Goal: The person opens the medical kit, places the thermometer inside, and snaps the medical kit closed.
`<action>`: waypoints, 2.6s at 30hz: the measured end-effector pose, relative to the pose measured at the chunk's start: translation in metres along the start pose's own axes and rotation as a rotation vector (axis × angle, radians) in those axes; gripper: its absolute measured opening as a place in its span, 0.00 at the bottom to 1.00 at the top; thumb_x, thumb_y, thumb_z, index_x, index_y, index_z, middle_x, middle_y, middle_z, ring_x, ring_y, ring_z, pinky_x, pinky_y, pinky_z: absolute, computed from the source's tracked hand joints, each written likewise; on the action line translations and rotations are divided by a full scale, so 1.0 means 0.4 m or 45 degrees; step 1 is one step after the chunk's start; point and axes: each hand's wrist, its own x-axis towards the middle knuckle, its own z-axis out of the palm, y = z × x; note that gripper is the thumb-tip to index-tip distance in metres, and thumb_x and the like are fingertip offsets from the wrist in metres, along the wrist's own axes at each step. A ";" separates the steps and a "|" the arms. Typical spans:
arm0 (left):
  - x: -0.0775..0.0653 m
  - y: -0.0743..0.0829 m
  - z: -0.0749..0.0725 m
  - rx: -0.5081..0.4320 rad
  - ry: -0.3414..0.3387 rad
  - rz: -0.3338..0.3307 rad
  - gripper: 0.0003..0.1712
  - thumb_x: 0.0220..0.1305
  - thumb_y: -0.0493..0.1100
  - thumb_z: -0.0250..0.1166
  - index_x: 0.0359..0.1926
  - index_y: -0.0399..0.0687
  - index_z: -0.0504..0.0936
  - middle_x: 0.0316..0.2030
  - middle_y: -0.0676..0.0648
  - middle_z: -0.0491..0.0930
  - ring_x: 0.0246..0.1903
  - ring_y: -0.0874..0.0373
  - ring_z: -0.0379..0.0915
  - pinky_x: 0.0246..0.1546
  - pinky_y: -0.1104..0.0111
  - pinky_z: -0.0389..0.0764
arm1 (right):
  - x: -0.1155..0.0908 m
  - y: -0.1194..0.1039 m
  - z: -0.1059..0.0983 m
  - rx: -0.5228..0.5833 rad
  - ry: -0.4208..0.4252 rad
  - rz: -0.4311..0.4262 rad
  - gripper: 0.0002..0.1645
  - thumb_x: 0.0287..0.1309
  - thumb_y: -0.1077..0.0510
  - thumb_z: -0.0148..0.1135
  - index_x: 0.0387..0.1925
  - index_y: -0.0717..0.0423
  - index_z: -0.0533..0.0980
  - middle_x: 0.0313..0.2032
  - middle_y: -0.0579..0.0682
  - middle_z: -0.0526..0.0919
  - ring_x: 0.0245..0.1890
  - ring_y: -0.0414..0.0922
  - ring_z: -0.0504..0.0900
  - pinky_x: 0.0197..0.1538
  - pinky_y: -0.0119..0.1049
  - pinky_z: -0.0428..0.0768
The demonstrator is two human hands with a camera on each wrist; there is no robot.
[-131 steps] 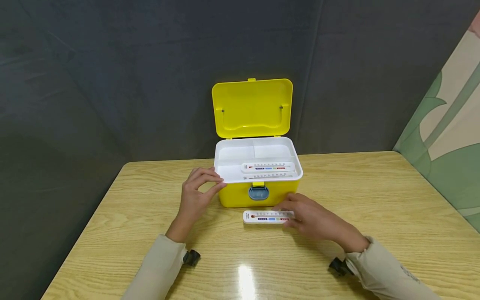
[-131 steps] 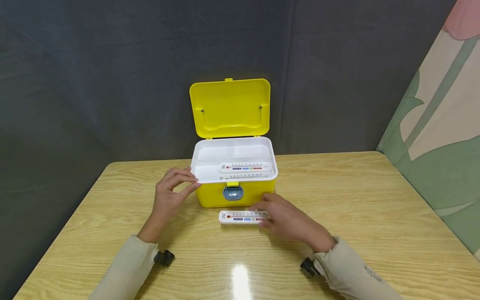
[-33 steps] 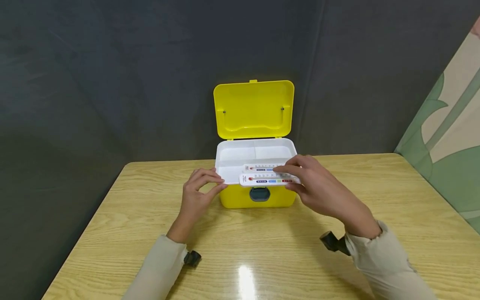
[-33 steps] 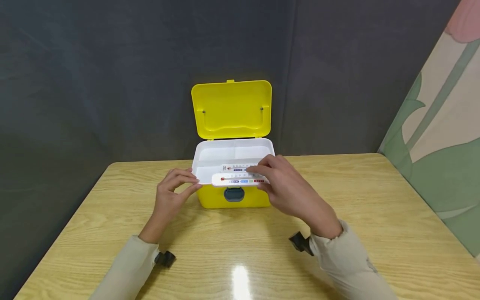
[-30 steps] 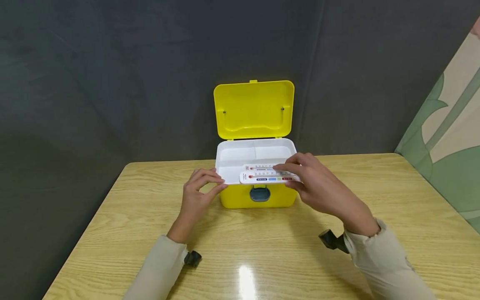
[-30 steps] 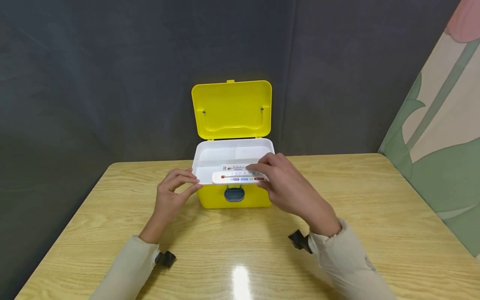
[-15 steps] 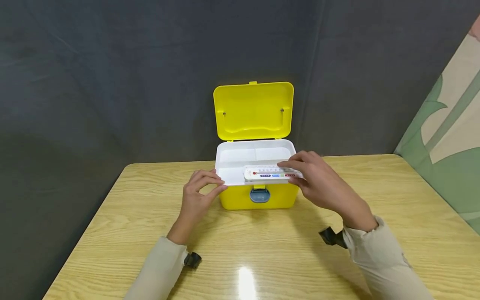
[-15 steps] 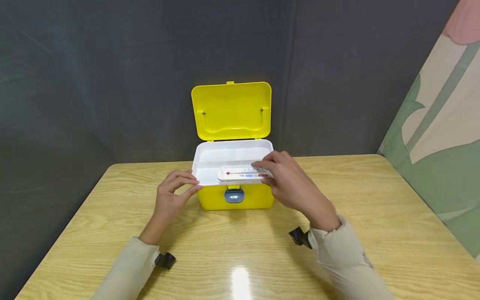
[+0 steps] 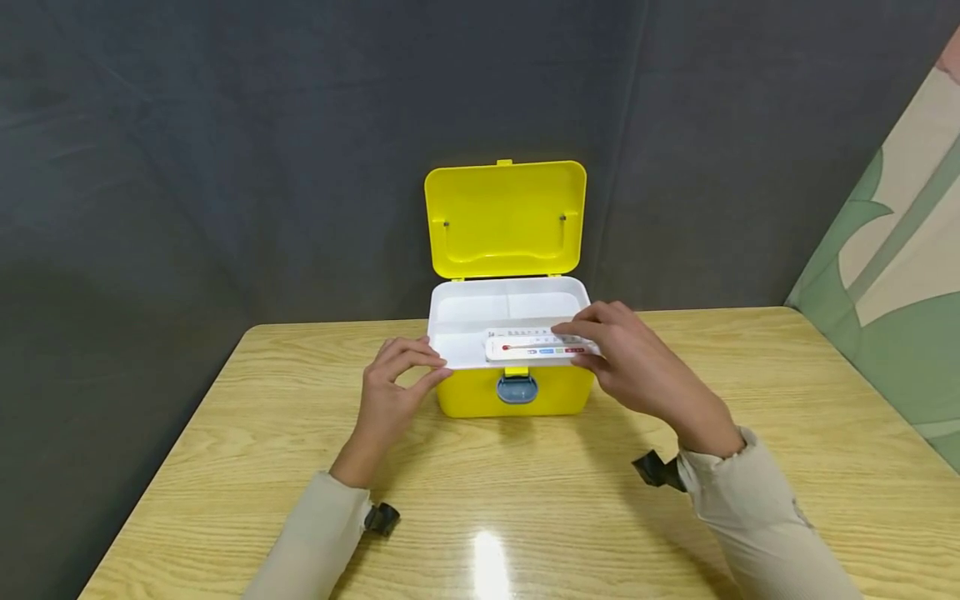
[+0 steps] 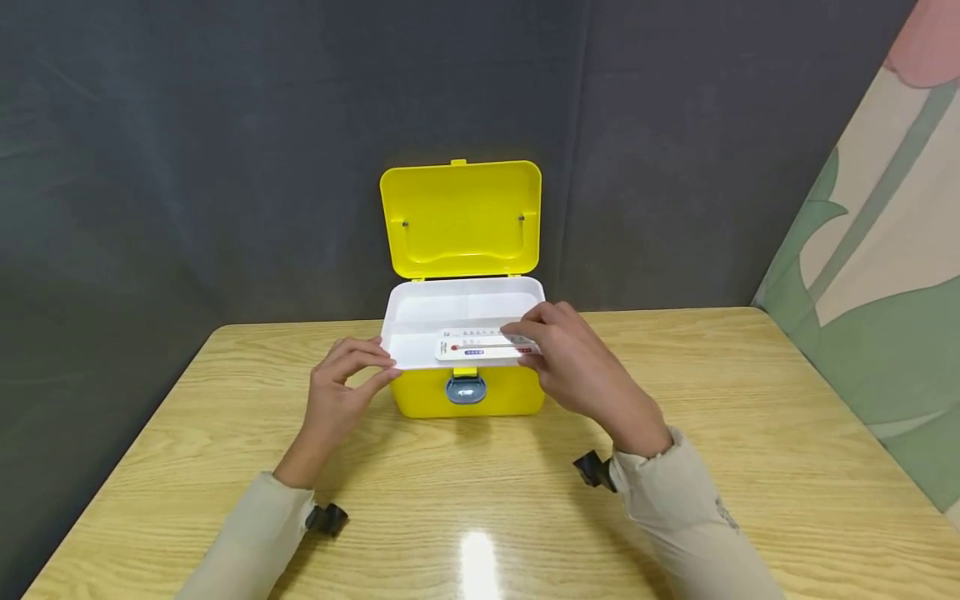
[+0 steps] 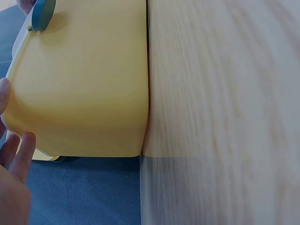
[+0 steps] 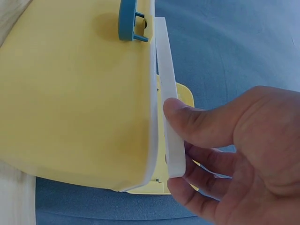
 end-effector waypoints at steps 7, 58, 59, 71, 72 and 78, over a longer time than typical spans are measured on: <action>0.001 0.003 0.000 -0.011 -0.002 0.003 0.11 0.44 0.27 0.77 0.31 0.41 0.89 0.34 0.43 0.82 0.50 0.43 0.77 0.63 0.73 0.77 | 0.001 0.001 0.005 -0.008 -0.006 0.013 0.24 0.60 0.66 0.66 0.58 0.54 0.80 0.52 0.58 0.81 0.51 0.55 0.74 0.54 0.49 0.77; 0.003 0.006 -0.007 -0.022 -0.005 0.022 0.11 0.45 0.28 0.77 0.31 0.42 0.89 0.35 0.43 0.82 0.51 0.43 0.77 0.63 0.74 0.76 | 0.012 0.022 0.002 0.249 -0.057 0.096 0.23 0.67 0.71 0.49 0.57 0.54 0.81 0.56 0.60 0.79 0.54 0.56 0.75 0.54 0.53 0.77; 0.003 0.006 -0.007 -0.021 -0.005 0.024 0.11 0.44 0.27 0.77 0.31 0.41 0.88 0.34 0.43 0.82 0.51 0.43 0.76 0.63 0.74 0.76 | 0.012 0.023 0.002 0.254 -0.054 0.097 0.23 0.67 0.70 0.50 0.57 0.54 0.81 0.56 0.59 0.79 0.54 0.56 0.75 0.54 0.52 0.77; 0.004 0.025 -0.009 -0.008 0.004 -0.016 0.10 0.45 0.25 0.76 0.30 0.37 0.88 0.34 0.40 0.82 0.49 0.40 0.76 0.63 0.77 0.76 | 0.020 0.041 0.010 0.344 0.027 0.145 0.18 0.68 0.64 0.56 0.57 0.55 0.79 0.52 0.55 0.82 0.49 0.51 0.78 0.52 0.47 0.81; 0.005 0.034 -0.010 -0.010 0.004 -0.019 0.10 0.44 0.24 0.76 0.30 0.36 0.87 0.34 0.40 0.82 0.49 0.40 0.76 0.63 0.78 0.75 | 0.023 0.043 0.010 0.343 0.031 0.145 0.18 0.68 0.63 0.56 0.57 0.55 0.79 0.51 0.55 0.82 0.49 0.50 0.78 0.51 0.46 0.81; 0.018 0.076 -0.007 0.000 -0.008 -0.001 0.09 0.45 0.23 0.74 0.30 0.33 0.86 0.33 0.38 0.81 0.48 0.38 0.76 0.62 0.76 0.76 | 0.055 0.074 -0.018 0.318 0.077 0.171 0.15 0.69 0.61 0.59 0.55 0.55 0.80 0.48 0.55 0.83 0.45 0.50 0.79 0.50 0.47 0.81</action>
